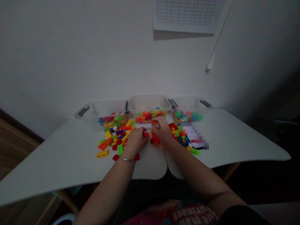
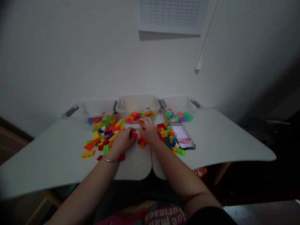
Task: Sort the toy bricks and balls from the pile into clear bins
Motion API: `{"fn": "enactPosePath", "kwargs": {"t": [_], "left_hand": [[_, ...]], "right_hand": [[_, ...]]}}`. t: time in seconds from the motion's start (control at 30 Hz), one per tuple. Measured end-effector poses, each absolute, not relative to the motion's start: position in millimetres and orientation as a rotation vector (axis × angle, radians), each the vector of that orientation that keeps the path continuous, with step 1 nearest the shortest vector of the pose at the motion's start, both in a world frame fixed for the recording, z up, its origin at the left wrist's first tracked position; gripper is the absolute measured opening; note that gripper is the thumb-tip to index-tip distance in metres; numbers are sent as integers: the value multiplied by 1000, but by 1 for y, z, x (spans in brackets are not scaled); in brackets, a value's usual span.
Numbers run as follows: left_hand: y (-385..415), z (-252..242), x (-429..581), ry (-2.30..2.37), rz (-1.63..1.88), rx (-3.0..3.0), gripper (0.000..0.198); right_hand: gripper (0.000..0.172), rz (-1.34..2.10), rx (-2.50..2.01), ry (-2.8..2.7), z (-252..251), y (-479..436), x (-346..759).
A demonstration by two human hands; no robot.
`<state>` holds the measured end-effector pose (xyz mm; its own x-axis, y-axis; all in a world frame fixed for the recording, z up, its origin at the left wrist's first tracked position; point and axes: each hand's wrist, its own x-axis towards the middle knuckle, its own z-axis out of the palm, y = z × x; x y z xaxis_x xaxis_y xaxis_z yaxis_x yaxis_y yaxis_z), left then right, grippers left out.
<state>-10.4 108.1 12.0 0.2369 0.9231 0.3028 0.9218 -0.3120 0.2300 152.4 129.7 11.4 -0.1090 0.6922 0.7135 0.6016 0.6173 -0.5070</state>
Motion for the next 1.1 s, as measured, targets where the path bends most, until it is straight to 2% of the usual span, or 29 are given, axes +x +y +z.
{"fn": "enactPosePath", "kwargs": {"t": [0.2, 0.33, 0.4, 0.57, 0.9, 1.1], "left_hand": [[109, 10, -13, 1796, 615, 2473, 30], [110, 9, -15, 1770, 600, 2493, 32], [111, 8, -15, 1757, 601, 2519, 31], [110, 6, -16, 1751, 600, 2551, 29], [109, 9, -15, 1761, 545, 2558, 29], [108, 9, -15, 1753, 560, 2553, 28]], "right_hand": [[32, -64, -1230, -1654, 54, 140, 177], [44, -98, -1264, -1631, 68, 161, 186], [46, -118, -1281, -1634, 69, 171, 187], [36, -122, -1428, -1775, 67, 184, 184], [51, -370, -1603, -1991, 68, 173, 175], [43, -325, -1566, -2016, 68, 173, 177]]}}
